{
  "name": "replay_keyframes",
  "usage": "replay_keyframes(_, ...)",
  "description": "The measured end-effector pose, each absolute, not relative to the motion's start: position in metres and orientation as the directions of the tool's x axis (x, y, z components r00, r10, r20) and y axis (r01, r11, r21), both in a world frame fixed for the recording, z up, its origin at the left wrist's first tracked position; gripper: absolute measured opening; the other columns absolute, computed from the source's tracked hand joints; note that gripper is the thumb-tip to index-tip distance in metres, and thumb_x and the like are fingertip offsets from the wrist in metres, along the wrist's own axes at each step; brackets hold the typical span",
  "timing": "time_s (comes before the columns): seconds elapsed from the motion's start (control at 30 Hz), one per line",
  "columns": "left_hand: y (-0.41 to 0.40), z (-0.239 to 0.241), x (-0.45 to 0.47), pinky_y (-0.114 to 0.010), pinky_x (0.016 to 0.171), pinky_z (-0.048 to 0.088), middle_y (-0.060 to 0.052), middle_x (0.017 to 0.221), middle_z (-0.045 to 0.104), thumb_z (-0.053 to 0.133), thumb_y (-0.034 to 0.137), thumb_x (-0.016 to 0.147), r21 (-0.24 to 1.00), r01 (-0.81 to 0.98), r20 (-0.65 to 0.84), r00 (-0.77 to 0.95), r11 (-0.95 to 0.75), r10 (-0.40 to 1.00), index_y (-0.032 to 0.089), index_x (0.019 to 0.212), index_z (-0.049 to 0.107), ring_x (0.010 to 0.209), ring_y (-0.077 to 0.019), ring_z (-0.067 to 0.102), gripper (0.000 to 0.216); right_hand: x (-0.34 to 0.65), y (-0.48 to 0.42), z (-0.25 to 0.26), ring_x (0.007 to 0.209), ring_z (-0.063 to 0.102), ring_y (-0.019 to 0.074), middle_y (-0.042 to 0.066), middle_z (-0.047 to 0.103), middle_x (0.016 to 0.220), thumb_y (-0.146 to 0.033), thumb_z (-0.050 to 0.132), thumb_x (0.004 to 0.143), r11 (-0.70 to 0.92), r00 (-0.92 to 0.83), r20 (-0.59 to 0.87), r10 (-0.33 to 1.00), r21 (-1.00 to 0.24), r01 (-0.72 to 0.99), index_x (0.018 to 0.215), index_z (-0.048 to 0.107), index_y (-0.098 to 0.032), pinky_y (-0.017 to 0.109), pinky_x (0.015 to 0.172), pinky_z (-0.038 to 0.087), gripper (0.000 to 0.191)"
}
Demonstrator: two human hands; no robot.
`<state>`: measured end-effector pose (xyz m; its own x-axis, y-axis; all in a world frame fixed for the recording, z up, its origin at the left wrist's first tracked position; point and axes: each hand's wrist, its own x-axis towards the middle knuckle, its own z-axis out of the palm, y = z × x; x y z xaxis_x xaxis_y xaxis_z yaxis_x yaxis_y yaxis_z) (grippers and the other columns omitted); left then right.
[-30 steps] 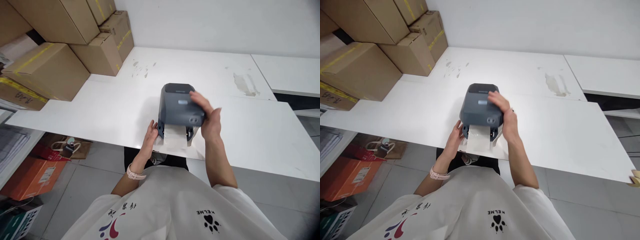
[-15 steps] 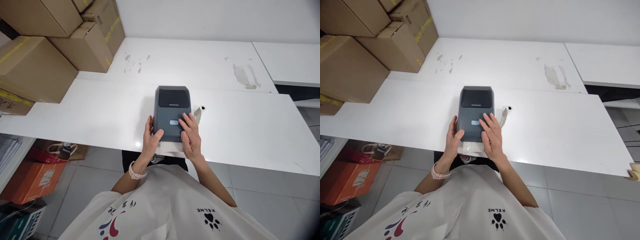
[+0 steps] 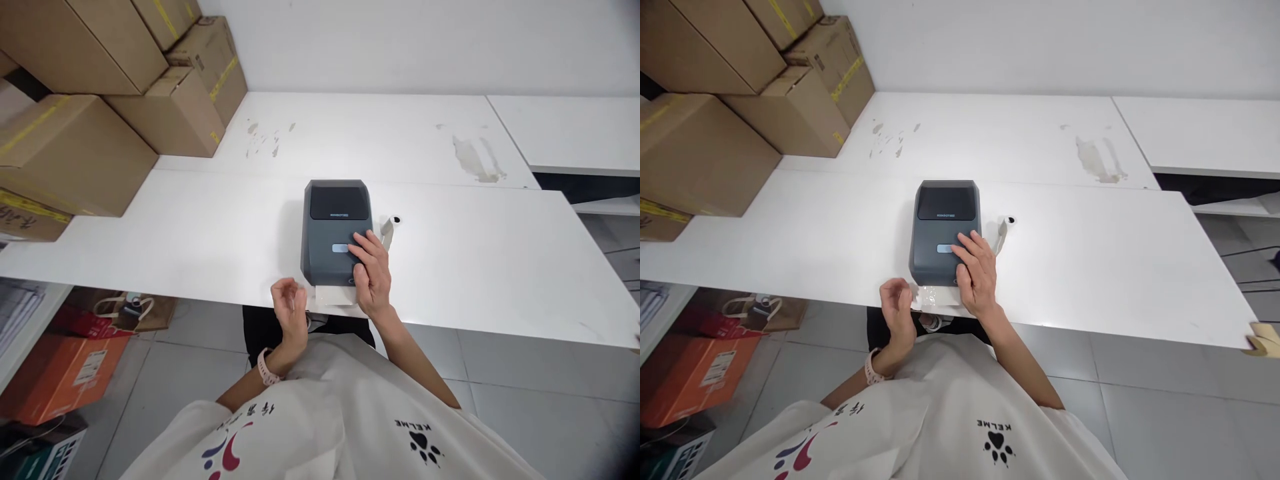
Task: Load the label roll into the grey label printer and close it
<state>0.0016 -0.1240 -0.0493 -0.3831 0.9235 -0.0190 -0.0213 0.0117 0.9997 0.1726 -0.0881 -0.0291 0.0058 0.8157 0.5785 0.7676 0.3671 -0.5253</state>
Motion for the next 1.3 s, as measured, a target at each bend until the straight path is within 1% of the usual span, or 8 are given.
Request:
replay_keyframes(0.1, -0.137, -0.046, 0.003, -0.025, 0.056, 0.041, 0.003, 0.06, 0.049, 0.06, 0.055, 0.091, 0.987, -0.06, -0.153, -0.135, 0.146, 0.979, 0.021, 0.067, 0.056, 0.056, -0.0102, 0.045, 0.042, 0.17, -0.089, -0.027, 0.152, 0.043, 0.0293, 0.009, 0.063, 0.143, -0.027, 0.027, 0.102, 0.381, 0.027, 0.588, 0.809, -0.558, 0.737, 0.148, 0.052, -0.03, 0.061, 0.119, 0.042, 0.052)
replay_keyframes(0.2, -0.133, -0.032, 0.007, -0.024, 0.049, 0.033, 0.005, 0.051, 0.046, 0.065, 0.054, 0.088, 0.938, -0.095, -0.318, 0.138, 0.332, 0.938, 0.02, 0.056, 0.048, 0.047, -0.0077, 0.037, 0.05, 0.17, -0.09, -0.026, 0.153, 0.041, 0.0292, 0.008, 0.062, 0.145, -0.029, 0.027, 0.103, 0.356, 0.038, 0.561, 0.827, -0.573, 0.738, 0.148, 0.051, -0.03, 0.062, 0.119, 0.04, 0.051)
replay_keyframes(0.5, -0.129, -0.03, -0.008, -0.025, 0.053, 0.038, 0.003, 0.051, 0.048, 0.062, 0.051, 0.09, 0.978, -0.009, -0.207, 0.042, 0.208, 0.977, 0.02, 0.054, 0.053, 0.051, -0.0096, 0.044, 0.048, 0.176, -0.09, -0.007, 0.143, 0.05, 0.0284, 0.005, 0.063, 0.147, -0.038, 0.042, 0.105, 0.303, -0.085, 0.501, 0.861, -0.37, 0.878, 0.125, 0.068, -0.031, 0.049, 0.118, 0.037, 0.034)
replay_keyframes(0.6, -0.122, -0.031, -0.014, -0.026, 0.057, 0.043, 0.002, 0.062, 0.056, 0.058, 0.046, 0.095, 1.0, 0.01, -0.01, -0.162, 0.012, 0.987, 0.021, 0.069, 0.066, 0.058, -0.0112, 0.05, 0.037, 0.177, -0.087, -0.005, 0.141, 0.051, 0.0279, 0.002, 0.066, 0.143, -0.039, 0.05, 0.103, 0.308, -0.088, 0.544, 0.834, -0.328, 0.893, 0.119, 0.069, -0.033, 0.052, 0.124, 0.025, 0.026)
replay_keyframes(0.7, -0.112, -0.031, -0.014, -0.032, 0.087, 0.054, -0.006, 0.109, 0.072, 0.056, 0.048, 0.097, 0.991, 0.08, 0.122, -0.264, -0.104, 0.957, 0.024, 0.111, 0.072, 0.098, -0.0183, 0.067, 0.032, 0.177, -0.088, -0.01, 0.148, 0.044, 0.029, 0.003, 0.062, 0.147, -0.039, 0.05, 0.103, 0.353, -0.085, 0.567, 0.819, -0.382, 0.854, 0.122, 0.066, -0.032, 0.055, 0.126, 0.022, 0.026)
replay_keyframes(0.83, -0.106, -0.03, -0.011, -0.044, 0.121, 0.04, -0.007, 0.165, 0.041, 0.049, 0.052, 0.101, 0.992, 0.125, 0.045, -0.073, -0.036, 0.996, 0.034, 0.155, 0.043, 0.149, -0.0262, 0.044, 0.057, 0.175, -0.1, -0.023, 0.155, 0.033, 0.0357, 0.01, 0.036, 0.168, -0.046, 0.043, 0.104, 0.343, 0.003, 0.529, 0.848, -0.553, 0.76, 0.148, 0.045, -0.033, 0.066, 0.12, 0.03, 0.046)
replay_keyframes(1.1, -0.101, -0.034, -0.013, -0.045, 0.129, 0.032, -0.004, 0.163, 0.048, 0.048, 0.054, 0.101, 0.987, 0.105, 0.126, -0.067, -0.118, 0.99, 0.033, 0.15, 0.053, 0.156, -0.0261, 0.035, 0.054, 0.171, -0.118, -0.028, 0.159, 0.029, 0.0311, 0.008, 0.028, 0.172, -0.054, 0.038, 0.105, 0.307, 0.154, 0.412, 0.898, -0.838, 0.45, 0.165, 0.019, -0.035, 0.063, 0.123, 0.035, 0.065)
replay_keyframes(1.3, -0.088, -0.02, -0.012, -0.045, 0.128, 0.034, -0.004, 0.157, 0.055, 0.044, 0.054, 0.102, 0.973, 0.059, 0.226, -0.086, -0.222, 0.97, 0.032, 0.146, 0.058, 0.155, -0.0256, 0.039, 0.051, 0.186, -0.104, -0.023, 0.16, 0.026, 0.0312, 0.003, 0.029, 0.172, -0.059, 0.029, 0.105, 0.414, 0.125, 0.475, 0.871, -0.847, 0.334, 0.164, 0.02, -0.038, 0.063, 0.127, 0.031, 0.063)
